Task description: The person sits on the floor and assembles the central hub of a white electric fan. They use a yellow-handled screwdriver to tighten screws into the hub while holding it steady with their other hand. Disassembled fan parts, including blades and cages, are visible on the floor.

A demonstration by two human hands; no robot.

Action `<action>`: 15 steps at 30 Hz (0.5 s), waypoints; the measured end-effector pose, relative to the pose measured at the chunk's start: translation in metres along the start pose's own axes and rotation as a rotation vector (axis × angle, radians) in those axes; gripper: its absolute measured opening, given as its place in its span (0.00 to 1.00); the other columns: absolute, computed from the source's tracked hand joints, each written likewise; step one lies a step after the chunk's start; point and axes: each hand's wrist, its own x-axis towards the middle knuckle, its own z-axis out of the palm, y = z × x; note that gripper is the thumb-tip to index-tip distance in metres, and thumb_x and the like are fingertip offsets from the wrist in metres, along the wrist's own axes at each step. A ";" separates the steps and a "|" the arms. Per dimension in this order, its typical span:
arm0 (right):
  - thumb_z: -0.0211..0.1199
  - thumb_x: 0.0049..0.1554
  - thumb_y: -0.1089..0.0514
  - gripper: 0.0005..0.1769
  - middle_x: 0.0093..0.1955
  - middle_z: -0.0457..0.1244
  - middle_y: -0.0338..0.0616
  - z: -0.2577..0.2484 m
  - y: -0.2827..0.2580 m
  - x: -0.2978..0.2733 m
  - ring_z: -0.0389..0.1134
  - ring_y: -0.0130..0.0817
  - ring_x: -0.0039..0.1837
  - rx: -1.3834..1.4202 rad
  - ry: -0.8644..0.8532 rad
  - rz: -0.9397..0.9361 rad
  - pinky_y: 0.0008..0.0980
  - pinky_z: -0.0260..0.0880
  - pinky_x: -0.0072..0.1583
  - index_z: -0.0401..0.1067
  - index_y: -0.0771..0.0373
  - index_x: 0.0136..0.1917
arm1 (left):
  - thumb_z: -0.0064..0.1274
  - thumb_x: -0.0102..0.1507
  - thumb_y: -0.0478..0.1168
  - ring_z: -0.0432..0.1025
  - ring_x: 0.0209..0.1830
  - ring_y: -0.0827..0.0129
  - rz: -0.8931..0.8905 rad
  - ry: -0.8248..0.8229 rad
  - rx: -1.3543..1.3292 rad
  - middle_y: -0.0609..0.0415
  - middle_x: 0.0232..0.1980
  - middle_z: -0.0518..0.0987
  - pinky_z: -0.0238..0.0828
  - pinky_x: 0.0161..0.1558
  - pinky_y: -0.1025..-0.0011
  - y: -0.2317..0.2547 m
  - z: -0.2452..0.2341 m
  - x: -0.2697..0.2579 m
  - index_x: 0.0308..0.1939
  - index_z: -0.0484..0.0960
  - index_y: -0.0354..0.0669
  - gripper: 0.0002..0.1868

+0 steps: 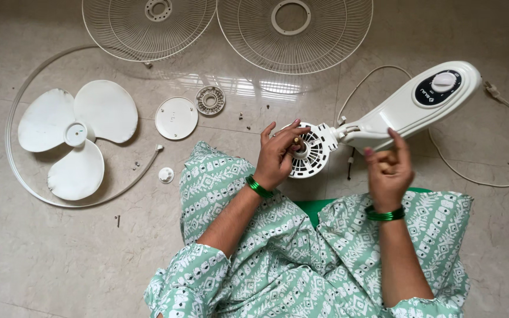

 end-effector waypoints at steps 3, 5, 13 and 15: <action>0.77 0.64 0.55 0.31 0.50 0.64 0.36 -0.033 0.042 0.027 0.64 0.19 0.48 0.023 0.203 0.015 0.19 0.67 0.48 0.66 0.68 0.73 | 0.40 0.59 0.23 0.70 0.72 0.62 -0.066 0.067 0.027 0.54 0.55 0.85 0.41 0.76 0.50 -0.001 0.006 -0.002 0.55 0.79 0.44 0.24; 0.81 0.59 0.53 0.36 0.49 0.63 0.37 -0.046 0.073 0.050 0.62 0.23 0.45 0.035 0.342 0.123 0.23 0.63 0.46 0.65 0.69 0.70 | 0.41 0.63 0.24 0.73 0.69 0.63 -0.083 0.121 0.019 0.55 0.51 0.84 0.46 0.74 0.54 -0.003 0.009 -0.001 0.59 0.80 0.45 0.24; 0.86 0.54 0.51 0.38 0.59 0.70 0.46 -0.047 0.131 0.121 0.71 0.31 0.57 -0.097 0.207 0.097 0.30 0.72 0.60 0.70 0.73 0.66 | 0.38 0.58 0.22 0.78 0.51 0.69 -0.019 0.080 -0.019 0.56 0.43 0.83 0.51 0.73 0.58 -0.008 0.011 0.000 0.61 0.81 0.48 0.31; 0.84 0.53 0.57 0.33 0.58 0.71 0.44 -0.043 0.125 0.122 0.72 0.30 0.54 0.059 0.168 0.213 0.27 0.72 0.55 0.73 0.70 0.65 | 0.37 0.55 0.22 0.78 0.51 0.69 -0.004 0.066 -0.061 0.55 0.46 0.84 0.51 0.72 0.58 -0.009 0.010 -0.001 0.58 0.82 0.48 0.32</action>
